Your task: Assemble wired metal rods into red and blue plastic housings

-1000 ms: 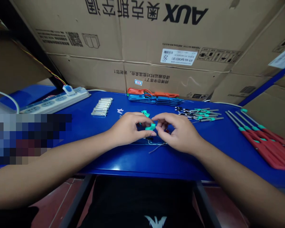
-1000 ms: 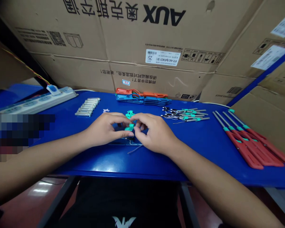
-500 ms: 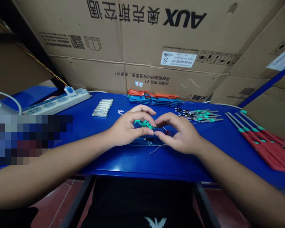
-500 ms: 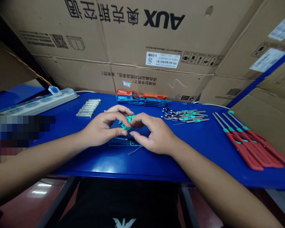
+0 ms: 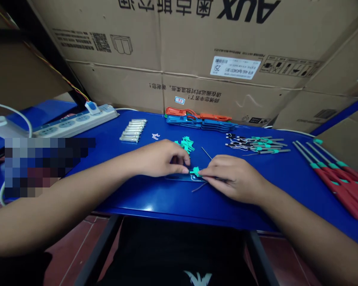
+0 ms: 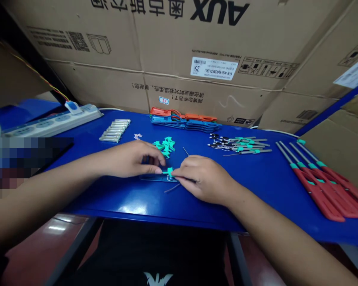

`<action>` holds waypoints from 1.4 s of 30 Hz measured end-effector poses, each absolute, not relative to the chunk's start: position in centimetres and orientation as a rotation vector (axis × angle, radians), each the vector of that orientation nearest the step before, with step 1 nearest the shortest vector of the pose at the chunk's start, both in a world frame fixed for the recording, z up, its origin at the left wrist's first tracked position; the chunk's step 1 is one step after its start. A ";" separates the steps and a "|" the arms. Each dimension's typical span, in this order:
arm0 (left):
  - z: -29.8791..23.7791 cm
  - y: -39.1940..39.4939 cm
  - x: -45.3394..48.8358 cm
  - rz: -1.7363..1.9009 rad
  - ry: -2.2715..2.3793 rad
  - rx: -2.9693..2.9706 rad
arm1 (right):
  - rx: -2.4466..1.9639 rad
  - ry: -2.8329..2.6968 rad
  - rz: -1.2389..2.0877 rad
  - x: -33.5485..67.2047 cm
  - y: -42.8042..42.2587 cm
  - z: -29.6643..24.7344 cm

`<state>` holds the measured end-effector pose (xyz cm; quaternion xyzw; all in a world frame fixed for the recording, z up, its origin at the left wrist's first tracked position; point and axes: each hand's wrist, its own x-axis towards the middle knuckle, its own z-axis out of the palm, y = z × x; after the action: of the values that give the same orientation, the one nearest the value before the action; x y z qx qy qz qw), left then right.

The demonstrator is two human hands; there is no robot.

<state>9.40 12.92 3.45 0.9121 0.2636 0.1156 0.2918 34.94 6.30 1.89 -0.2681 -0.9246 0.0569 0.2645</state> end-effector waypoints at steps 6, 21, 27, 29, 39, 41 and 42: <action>1.1 12.6 10.6 0.277 0.729 2.514 | -0.778 -2.602 0.164 35.6 6.2 1.2; 1.0 12.7 10.6 0.251 0.838 2.354 | -0.791 -2.633 0.127 36.5 6.6 0.8; 1.1 12.7 10.7 0.217 0.866 2.328 | -0.772 -2.636 0.167 36.2 6.9 0.6; 1.1 12.7 10.8 0.196 0.887 2.314 | -0.733 -2.632 0.129 36.1 6.9 0.5; 1.3 12.6 10.9 0.219 0.874 2.315 | -0.675 -2.648 0.071 36.1 6.4 0.6; 1.3 12.6 10.8 0.228 0.865 2.331 | -0.688 -2.641 0.067 36.2 6.4 0.8; 1.3 12.6 10.8 0.230 0.862 2.341 | -0.703 -2.629 0.070 36.3 6.4 0.9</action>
<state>10.84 12.58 1.28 0.8876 0.3268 0.0872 0.3127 36.27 6.38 0.88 -0.2524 -0.9447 0.0251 0.2080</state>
